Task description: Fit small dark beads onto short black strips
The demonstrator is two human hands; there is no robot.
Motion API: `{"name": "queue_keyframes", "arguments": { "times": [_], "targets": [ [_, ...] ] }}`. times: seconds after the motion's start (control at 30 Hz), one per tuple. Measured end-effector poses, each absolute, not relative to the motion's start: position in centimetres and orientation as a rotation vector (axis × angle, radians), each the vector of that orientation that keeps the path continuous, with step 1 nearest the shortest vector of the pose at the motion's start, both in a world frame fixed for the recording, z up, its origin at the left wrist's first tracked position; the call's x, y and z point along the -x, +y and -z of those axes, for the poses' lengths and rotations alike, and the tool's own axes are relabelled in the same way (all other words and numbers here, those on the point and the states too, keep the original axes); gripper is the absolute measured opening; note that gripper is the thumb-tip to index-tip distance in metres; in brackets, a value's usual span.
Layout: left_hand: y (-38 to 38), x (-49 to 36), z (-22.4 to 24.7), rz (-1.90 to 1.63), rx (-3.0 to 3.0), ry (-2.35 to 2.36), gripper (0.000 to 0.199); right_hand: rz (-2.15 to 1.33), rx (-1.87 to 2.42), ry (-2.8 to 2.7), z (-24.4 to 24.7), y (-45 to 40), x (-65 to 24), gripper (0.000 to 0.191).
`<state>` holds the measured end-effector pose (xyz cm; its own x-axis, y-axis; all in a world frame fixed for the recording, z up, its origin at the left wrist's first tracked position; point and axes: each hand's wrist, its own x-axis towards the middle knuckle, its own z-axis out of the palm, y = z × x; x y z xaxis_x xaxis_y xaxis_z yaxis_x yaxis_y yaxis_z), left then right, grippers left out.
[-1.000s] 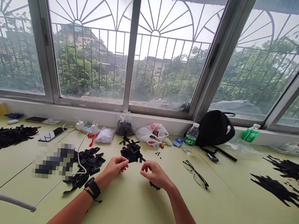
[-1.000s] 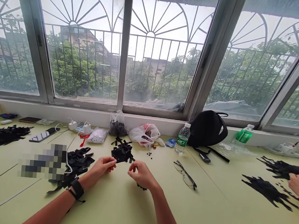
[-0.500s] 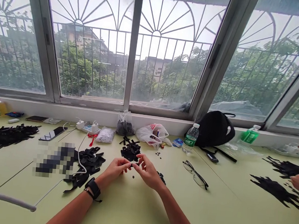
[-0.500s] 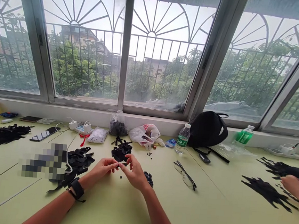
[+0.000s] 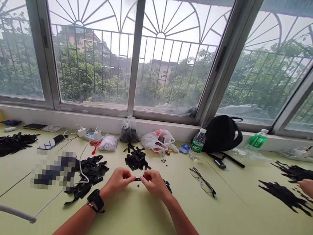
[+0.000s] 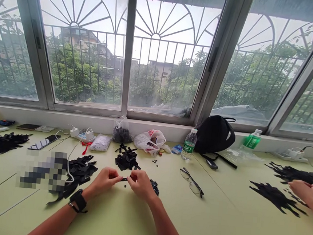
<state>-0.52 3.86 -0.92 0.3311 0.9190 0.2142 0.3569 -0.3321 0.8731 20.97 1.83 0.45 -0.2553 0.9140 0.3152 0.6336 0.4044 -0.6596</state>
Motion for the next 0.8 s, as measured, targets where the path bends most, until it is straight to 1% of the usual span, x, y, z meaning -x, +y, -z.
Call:
{"name": "queue_keyframes", "arguments": {
  "times": [0.27, 0.6, 0.8],
  "targets": [
    [3.20, 0.63, 0.75, -0.876, -2.076, 1.177, 0.037, -0.452, 1.399, -2.123, 0.02, 1.57, -21.23, 0.023],
    [3.20, 0.40, 1.21, -0.820, -2.148, 1.269, 0.029, -0.401, 1.454, -2.146, -0.17, 1.32, -21.30, 0.020],
    [2.83, 0.46, 0.89, -0.865, -2.138, 1.228, 0.024, -0.376, 1.483, -2.141, -0.21, 1.24, -21.30, 0.018]
  ]
}}
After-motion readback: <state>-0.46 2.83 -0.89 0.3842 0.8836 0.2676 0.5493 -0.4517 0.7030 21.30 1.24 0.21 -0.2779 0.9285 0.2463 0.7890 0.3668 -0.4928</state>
